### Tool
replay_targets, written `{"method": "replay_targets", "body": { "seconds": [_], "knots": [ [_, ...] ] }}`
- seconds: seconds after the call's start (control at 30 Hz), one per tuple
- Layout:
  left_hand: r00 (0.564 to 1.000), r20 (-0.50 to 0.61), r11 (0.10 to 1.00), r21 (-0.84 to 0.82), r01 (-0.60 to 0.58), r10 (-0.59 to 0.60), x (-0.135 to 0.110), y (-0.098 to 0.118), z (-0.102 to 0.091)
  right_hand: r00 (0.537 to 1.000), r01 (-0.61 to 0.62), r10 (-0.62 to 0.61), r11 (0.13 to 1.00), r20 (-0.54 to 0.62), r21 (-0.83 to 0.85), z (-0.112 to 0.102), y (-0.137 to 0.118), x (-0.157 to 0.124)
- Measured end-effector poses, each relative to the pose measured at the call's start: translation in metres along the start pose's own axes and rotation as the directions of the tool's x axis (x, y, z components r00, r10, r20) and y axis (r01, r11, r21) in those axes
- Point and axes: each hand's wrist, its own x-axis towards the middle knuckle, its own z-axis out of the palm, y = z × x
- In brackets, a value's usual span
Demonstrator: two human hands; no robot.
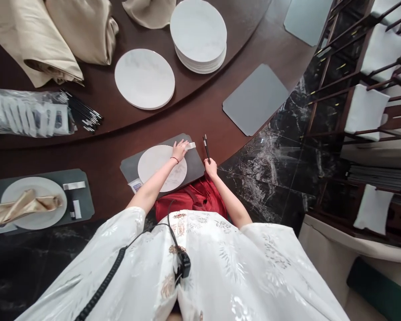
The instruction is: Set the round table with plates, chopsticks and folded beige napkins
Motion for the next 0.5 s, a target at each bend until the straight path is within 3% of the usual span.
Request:
{"method": "replay_targets", "body": {
  "seconds": [0.27, 0.4, 0.5],
  "knots": [
    [0.996, -0.058, 0.997, 0.001, 0.072, -0.071, -0.023, -0.001, -0.007, 0.995, 0.05, -0.042, 0.995, 0.091, -0.089, 0.007, -0.044, 0.027],
    [0.948, -0.211, 0.957, 0.115, 0.265, -0.237, -0.037, 0.004, -0.012, 0.992, 0.056, -0.048, 0.996, 0.12, -0.071, 0.018, -0.062, 0.046],
    [0.931, -0.229, 0.931, 0.165, 0.325, -0.284, -0.043, 0.007, -0.014, 0.992, 0.031, -0.015, 0.992, 0.126, -0.12, 0.027, -0.069, 0.056]
  ]
}}
